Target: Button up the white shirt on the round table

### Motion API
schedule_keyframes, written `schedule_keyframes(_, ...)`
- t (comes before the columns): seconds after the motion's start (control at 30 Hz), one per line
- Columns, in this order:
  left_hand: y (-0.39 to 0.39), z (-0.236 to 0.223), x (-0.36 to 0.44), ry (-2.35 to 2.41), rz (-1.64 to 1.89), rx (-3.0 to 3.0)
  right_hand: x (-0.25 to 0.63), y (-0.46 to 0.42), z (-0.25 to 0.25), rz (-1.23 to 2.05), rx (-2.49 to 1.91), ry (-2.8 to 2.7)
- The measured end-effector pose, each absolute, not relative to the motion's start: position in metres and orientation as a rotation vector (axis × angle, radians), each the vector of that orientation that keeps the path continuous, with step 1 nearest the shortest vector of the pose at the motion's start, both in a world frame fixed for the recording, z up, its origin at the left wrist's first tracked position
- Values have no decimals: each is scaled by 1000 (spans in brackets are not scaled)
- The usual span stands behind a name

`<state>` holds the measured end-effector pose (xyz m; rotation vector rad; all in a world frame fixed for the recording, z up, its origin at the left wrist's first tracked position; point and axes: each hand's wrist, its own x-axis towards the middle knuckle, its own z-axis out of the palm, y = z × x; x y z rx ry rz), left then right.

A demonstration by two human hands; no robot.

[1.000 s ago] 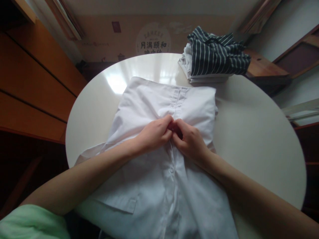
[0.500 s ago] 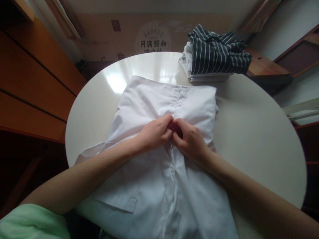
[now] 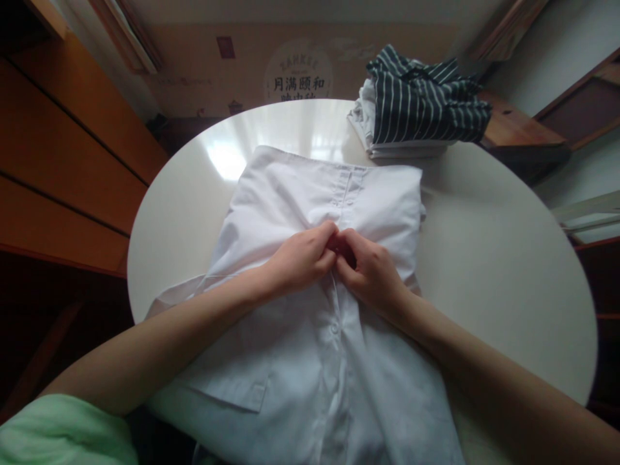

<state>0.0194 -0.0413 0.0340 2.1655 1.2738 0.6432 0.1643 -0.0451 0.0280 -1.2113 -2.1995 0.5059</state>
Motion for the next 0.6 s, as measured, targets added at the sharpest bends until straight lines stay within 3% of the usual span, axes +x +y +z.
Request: schedule_keyframes(0.6, -42, 35, 20, 1284, 633, 2169, 164, -45, 26, 479, -1204, -2204)
